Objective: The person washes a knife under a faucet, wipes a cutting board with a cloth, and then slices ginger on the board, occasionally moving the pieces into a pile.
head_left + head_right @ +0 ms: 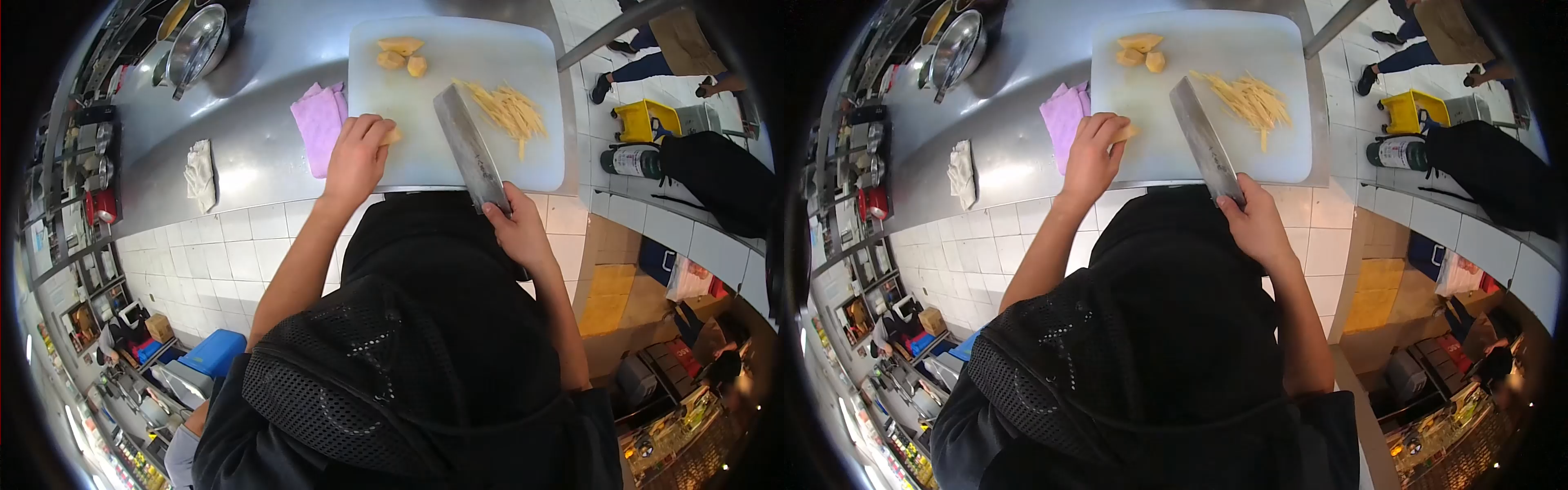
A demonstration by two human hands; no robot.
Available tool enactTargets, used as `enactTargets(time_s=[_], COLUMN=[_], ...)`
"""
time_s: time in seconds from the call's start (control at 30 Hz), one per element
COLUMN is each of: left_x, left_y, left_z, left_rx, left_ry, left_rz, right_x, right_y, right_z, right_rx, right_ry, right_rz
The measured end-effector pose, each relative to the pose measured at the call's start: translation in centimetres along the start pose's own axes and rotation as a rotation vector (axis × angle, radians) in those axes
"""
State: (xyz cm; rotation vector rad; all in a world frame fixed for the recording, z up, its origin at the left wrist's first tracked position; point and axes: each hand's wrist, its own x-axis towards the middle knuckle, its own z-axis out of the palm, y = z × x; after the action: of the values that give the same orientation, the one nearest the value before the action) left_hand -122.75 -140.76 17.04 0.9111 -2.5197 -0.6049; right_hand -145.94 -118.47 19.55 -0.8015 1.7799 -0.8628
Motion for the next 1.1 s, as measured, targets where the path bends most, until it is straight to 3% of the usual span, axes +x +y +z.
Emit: enactTargets(time_s=[0.17,0.23,0.3,0.37,0.43,0.5,0.63,0.7,0.73,0.77,0.83,0.9,1.1], left_x=[-2.4,-2.8,-1.6,-0.7,-1.1,-2.0,-3.0,-2.6,-2.4,-2.3,-1.7,-1.1,-0.3], left_y=[2.3,1.4,0.9,0.8,0.8,2.8,4.8,4.9,4.7,4.1,3.1,3.4,4.2], left_z=[1.9,2.4,2.0,1.9,2.9,3.9,6.6,5.3,4.5,4.3,4.4,4.1,4.2], left_rx=[-0.18,-0.407,-0.43,-0.455,-0.415,-0.327,-0.5,-0.419,-0.33,-0.328,-0.267,-0.24,-0.166], left_ry=[-0.039,0.018,0.038,-0.107,-0.108,0.004,0.207,0.186,0.168,0.169,0.051,0.044,0.075], left_rz=[0.008,-0.147,-0.2,-0.239,-0.201,-0.382,-0.477,-0.419,-0.357,-0.356,-0.083,-0.111,-0.13], right_x=[-0.6,-1.0,-1.2,-1.2,-0.9,-1.0,-0.9,-1.3,-1.2,-1.2,-1.4,-2.4,-1.7], right_y=[-0.1,0.3,0.0,0.6,0.5,0.5,-0.4,-3.7,-3.0,-2.4,-1.6,-3.8,-5.6], right_z=[-0.1,0.3,0.3,0.4,0.4,0.6,0.6,-0.3,-0.1,0.1,0.5,0.9,1.8], right_rx=[-0.014,0.028,0.039,0.018,-0.005,0.059,-0.026,0.017,0.016,-0.086,-0.188,-0.524,-0.674], right_ry=[-0.005,0.007,0.013,0.013,0.0,-0.007,-0.006,-0.157,-0.158,-0.13,-0.104,0.005,-0.077], right_rz=[0.006,0.0,0.021,0.02,0.001,0.012,-0.019,0.253,0.251,0.133,0.017,-0.154,-0.223])
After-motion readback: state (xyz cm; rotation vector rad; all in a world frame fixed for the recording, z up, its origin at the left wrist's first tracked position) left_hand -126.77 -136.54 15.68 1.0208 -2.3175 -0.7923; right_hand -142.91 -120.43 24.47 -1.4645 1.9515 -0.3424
